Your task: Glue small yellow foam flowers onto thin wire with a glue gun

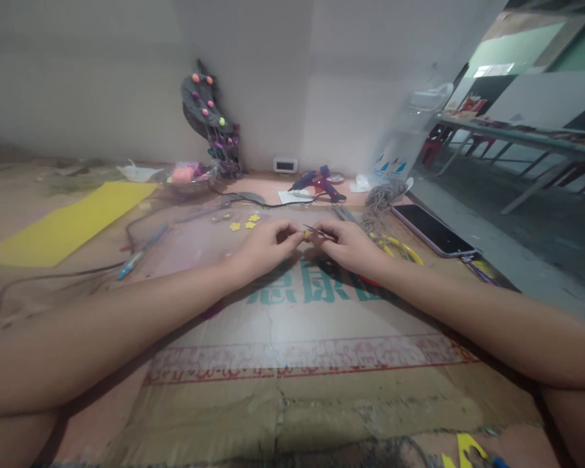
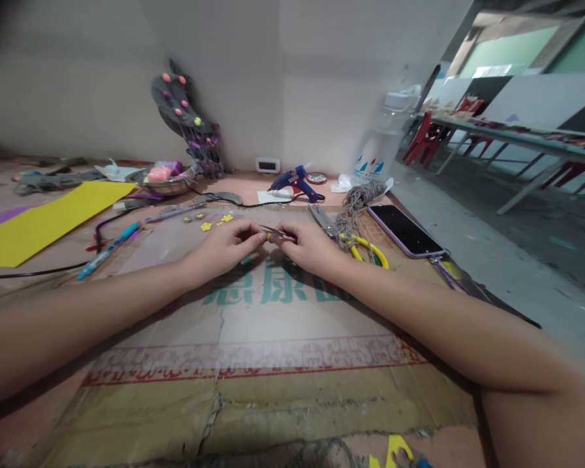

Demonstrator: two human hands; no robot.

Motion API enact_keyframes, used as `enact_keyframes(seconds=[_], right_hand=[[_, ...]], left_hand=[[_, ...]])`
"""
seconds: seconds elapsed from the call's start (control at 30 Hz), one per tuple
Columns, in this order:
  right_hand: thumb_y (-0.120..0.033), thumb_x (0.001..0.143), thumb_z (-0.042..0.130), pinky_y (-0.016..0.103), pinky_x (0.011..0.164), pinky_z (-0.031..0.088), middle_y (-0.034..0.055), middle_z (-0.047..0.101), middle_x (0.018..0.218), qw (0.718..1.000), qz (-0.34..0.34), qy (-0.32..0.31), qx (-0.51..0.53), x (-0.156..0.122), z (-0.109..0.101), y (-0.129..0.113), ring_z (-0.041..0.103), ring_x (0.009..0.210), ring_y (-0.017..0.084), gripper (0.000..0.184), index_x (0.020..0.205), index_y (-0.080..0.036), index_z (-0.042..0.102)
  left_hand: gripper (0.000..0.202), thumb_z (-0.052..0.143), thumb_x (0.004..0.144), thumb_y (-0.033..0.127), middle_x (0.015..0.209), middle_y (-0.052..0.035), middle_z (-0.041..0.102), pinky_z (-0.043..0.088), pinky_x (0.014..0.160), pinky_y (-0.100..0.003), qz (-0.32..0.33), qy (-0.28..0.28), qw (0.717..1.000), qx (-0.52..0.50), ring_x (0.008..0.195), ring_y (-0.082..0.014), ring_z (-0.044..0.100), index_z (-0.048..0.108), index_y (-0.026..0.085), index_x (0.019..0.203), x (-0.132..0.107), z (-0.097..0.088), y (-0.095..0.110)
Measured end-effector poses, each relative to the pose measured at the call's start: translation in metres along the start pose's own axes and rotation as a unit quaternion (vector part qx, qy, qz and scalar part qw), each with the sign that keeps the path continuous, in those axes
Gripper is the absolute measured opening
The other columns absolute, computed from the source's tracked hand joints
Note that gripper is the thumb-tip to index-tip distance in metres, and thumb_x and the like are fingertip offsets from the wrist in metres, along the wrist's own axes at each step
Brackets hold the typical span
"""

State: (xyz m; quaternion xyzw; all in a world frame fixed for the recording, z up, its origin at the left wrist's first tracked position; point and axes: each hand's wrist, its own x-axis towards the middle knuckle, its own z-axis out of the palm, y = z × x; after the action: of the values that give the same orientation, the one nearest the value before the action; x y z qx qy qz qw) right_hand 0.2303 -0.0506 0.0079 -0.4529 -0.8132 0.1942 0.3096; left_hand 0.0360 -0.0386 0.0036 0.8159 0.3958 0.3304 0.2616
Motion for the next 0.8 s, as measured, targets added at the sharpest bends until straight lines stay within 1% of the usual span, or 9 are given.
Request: enact_keyframes(seconds=[0.17, 0.33, 0.5, 0.63, 0.8], right_hand=[[-0.031, 0.089, 0.051, 0.026, 0.057, 0.029, -0.0031, 0.047, 0.061, 1.0, 0.007, 0.007, -0.009, -0.0004, 0.0, 0.0002, 0.04, 0.059, 0.012, 0.02, 0.077, -0.017, 0.058], [-0.032, 0.089, 0.051, 0.026, 0.057, 0.029, -0.0028, 0.049, 0.062, 1.0, 0.009, 0.015, -0.014, -0.0004, 0.0003, 0.0005, 0.041, 0.059, 0.012, 0.02, 0.079, -0.017, 0.06], [-0.034, 0.089, 0.051, 0.025, 0.057, 0.028, -0.0025, 0.049, 0.062, 1.0, 0.008, 0.021, -0.014, -0.0006, -0.0003, -0.0008, 0.041, 0.059, 0.012, 0.023, 0.078, -0.016, 0.059], [-0.033, 0.088, 0.052, 0.026, 0.058, 0.029, -0.0024, 0.05, 0.063, 1.0, 0.018, 0.023, -0.006, -0.0009, -0.0004, -0.0013, 0.041, 0.06, 0.012, 0.021, 0.078, -0.016, 0.06], [-0.034, 0.088, 0.052, 0.025, 0.056, 0.029, -0.003, 0.049, 0.062, 1.0, 0.004, 0.014, -0.004, -0.0009, 0.0006, 0.001, 0.042, 0.059, 0.012, 0.022, 0.078, -0.016, 0.06]], left_hand=[[0.024, 0.05, 0.09, 0.035, 0.081, -0.0027, 0.069, 0.043, 0.065, -0.027, 0.004, 0.0, 1.0, -0.012, 0.073, -0.0154, 0.059, 0.066, 0.017, 0.086, 0.0006, 0.0012, -0.0008], [0.019, 0.054, 0.087, 0.032, 0.082, -0.0033, 0.069, 0.045, 0.067, -0.028, -0.01, 0.0, 1.0, -0.027, 0.074, -0.0156, 0.06, 0.065, 0.017, 0.086, 0.0, 0.0014, 0.0002], [0.02, 0.053, 0.087, 0.032, 0.08, -0.0028, 0.068, 0.044, 0.067, -0.028, -0.013, -0.011, 1.0, -0.012, 0.073, -0.0154, 0.059, 0.065, 0.016, 0.085, -0.0002, 0.0009, 0.0006], [0.019, 0.053, 0.087, 0.032, 0.079, -0.0024, 0.067, 0.043, 0.065, -0.027, -0.013, 0.006, 1.0, -0.018, 0.072, -0.0149, 0.058, 0.063, 0.016, 0.083, 0.0005, 0.0013, -0.0004], [0.017, 0.055, 0.087, 0.029, 0.08, -0.0029, 0.067, 0.043, 0.067, -0.027, -0.009, 0.033, 0.999, -0.026, 0.073, -0.0146, 0.058, 0.064, 0.016, 0.084, 0.0005, -0.0001, 0.0006]])
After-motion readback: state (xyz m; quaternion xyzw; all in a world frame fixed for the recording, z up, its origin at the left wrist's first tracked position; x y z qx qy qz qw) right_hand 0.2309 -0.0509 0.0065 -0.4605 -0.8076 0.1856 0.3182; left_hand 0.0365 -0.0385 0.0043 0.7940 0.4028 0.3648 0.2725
